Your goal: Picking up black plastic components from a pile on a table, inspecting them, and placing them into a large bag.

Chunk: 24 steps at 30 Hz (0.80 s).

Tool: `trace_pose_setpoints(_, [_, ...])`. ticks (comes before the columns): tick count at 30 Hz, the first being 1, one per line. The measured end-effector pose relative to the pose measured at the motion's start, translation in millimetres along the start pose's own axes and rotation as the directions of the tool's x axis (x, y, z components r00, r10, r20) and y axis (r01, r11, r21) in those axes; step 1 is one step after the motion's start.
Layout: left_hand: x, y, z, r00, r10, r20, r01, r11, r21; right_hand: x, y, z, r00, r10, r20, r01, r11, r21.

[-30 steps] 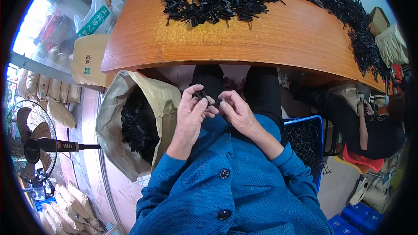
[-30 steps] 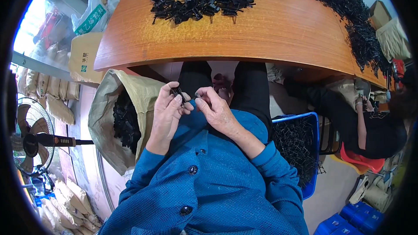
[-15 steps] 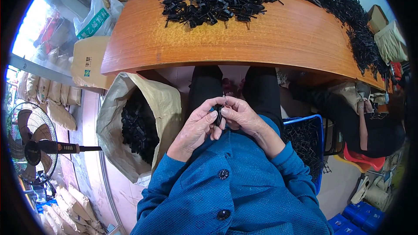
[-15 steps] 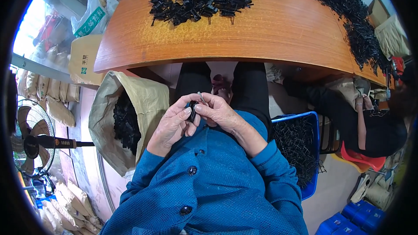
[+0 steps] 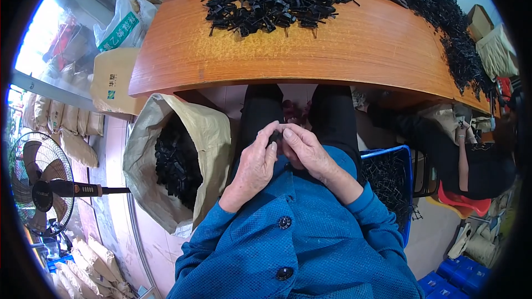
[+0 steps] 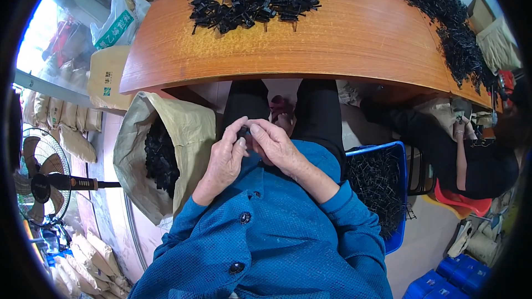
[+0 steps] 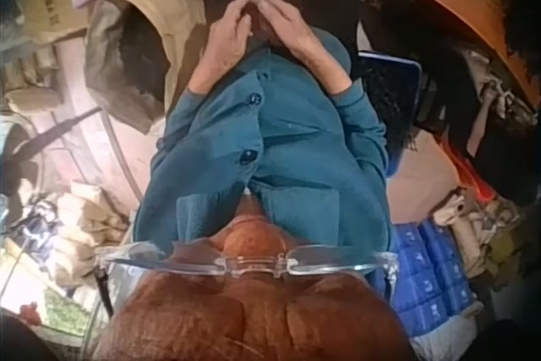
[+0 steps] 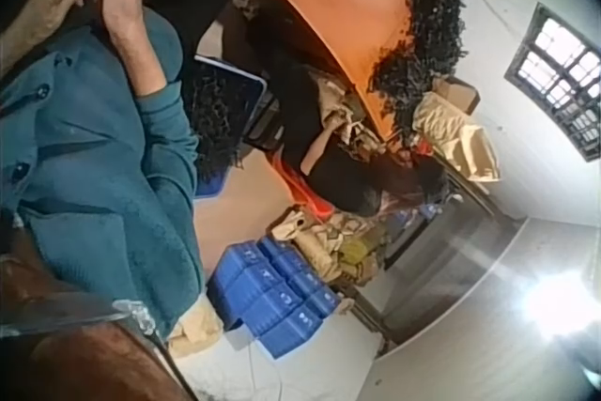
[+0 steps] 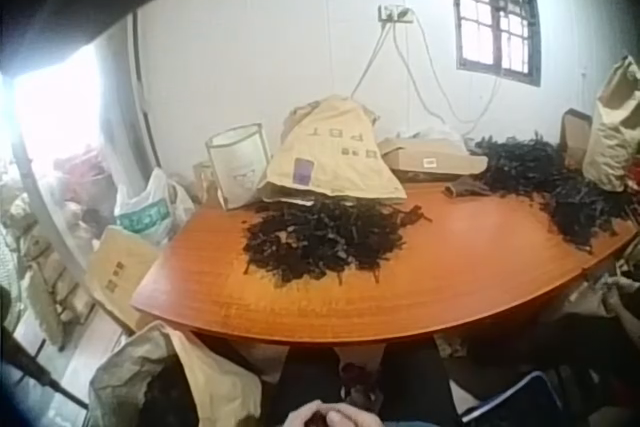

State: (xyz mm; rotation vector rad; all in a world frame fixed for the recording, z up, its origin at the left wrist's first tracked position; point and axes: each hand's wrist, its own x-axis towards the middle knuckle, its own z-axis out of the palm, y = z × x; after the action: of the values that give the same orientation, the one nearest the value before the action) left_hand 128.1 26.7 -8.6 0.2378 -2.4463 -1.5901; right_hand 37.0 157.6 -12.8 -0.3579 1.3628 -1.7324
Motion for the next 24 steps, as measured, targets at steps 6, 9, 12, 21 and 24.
trace_pose_setpoints(6, [4, 1, 1, 0.990, 0.105, -0.094, -0.104, 0.995, 0.012, -3, -5, 12, 0.997, 0.070, 0.037, -0.070, 0.998, -0.002])
trace_pose_setpoints(9, [5, 1, 2, 0.982, 0.141, -0.127, -0.136, 0.989, 0.052, -4, -9, 14, 0.998, 0.049, 0.041, -0.048, 0.999, -0.018])
trace_pose_setpoints(12, [6, 3, 2, 0.983, 0.132, -0.126, -0.126, 0.990, 0.055, -3, -7, 12, 0.997, 0.056, 0.049, -0.055, 0.998, -0.018])
trace_pose_setpoints(21, [2, -3, 5, 0.968, 0.165, -0.191, -0.155, 0.986, 0.068, 5, 8, 18, 0.999, 0.047, 0.010, -0.047, 0.998, 0.032])
trace_pose_setpoints(24, [5, -5, 0, 0.943, 0.232, -0.240, -0.200, 0.968, 0.150, 13, 5, 22, 0.998, 0.048, 0.047, -0.049, 0.999, 0.011])
